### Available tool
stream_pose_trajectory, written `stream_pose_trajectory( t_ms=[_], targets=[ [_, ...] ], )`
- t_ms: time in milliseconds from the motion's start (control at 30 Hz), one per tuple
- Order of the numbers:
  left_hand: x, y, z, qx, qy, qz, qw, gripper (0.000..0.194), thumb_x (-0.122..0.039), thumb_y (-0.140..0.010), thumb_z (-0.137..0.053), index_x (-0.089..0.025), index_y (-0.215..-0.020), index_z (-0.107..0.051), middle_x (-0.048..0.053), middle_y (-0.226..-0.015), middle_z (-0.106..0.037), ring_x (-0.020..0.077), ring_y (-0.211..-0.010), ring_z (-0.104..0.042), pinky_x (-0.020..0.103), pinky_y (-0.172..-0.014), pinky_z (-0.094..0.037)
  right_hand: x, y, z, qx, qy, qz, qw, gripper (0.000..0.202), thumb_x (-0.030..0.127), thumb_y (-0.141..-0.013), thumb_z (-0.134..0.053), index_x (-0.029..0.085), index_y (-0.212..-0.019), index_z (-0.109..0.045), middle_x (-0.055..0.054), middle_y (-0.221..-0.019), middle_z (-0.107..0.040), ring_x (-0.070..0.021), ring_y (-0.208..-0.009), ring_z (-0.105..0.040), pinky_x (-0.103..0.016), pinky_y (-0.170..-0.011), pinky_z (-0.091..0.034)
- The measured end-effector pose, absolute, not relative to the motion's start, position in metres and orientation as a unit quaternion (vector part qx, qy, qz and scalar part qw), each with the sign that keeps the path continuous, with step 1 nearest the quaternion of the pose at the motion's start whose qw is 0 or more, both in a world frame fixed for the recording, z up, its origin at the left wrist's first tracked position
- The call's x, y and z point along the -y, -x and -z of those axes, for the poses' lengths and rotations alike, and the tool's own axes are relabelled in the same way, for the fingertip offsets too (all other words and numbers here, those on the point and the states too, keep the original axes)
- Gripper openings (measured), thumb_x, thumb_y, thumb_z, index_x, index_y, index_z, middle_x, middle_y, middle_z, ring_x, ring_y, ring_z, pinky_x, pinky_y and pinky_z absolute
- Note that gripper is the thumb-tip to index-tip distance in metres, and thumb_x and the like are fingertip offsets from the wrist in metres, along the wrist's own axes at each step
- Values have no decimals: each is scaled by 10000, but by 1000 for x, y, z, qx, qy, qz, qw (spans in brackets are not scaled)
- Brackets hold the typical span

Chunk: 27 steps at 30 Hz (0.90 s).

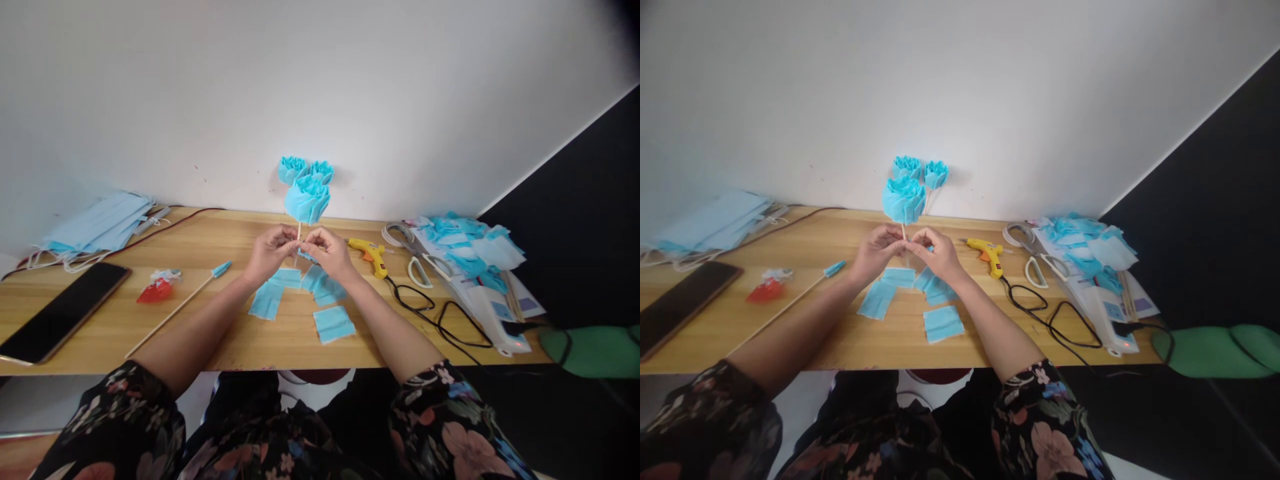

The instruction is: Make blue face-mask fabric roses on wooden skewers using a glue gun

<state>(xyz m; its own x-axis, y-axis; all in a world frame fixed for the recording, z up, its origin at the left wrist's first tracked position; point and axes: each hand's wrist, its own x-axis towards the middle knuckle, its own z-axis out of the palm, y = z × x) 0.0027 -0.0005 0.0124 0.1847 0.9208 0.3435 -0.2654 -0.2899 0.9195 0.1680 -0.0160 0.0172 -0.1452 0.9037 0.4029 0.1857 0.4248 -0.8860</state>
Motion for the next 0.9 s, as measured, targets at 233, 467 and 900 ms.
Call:
stream_pose_trajectory(
  t_ms=[233, 467, 900],
  targets=[
    [-3, -1, -15, -282, -554, -586, 520, 315, -339, -699, -859, -165, -800, -617, -40, -579, -632, 86, -497, -596, 199, -515, -481, 10, -170, -15, 599, 398, -447, 532, 474, 647, -726, -759, 208, -736, -580, 13, -664, -658, -111, -626, -580, -259, -664, -498],
    [-8, 2, -15, -274, -546, -614, 500, 290, -368, -736, -827, -173, -817, -628, -26, -632, -659, 84, -493, -585, 213, -500, -467, 0, -174, -5, 576, 438, -434, 537, 434, 610, -733, -753, 203, -728, -605, 23, -634, -635, -114, -615, -591, -251, -636, -512],
    [-4, 3, -16, -275, -569, -588, 505, 316, -448, -766, -815, -167, -870, -714, -17, -575, -647, 100, -512, -582, 230, -533, -466, 0, -175, 3, 666, 436, -370, 479, 335, 512, -857, -681, 199, -953, -752, -24, -857, -760, -133, -707, -640, -252, -668, -488]
  ],
)
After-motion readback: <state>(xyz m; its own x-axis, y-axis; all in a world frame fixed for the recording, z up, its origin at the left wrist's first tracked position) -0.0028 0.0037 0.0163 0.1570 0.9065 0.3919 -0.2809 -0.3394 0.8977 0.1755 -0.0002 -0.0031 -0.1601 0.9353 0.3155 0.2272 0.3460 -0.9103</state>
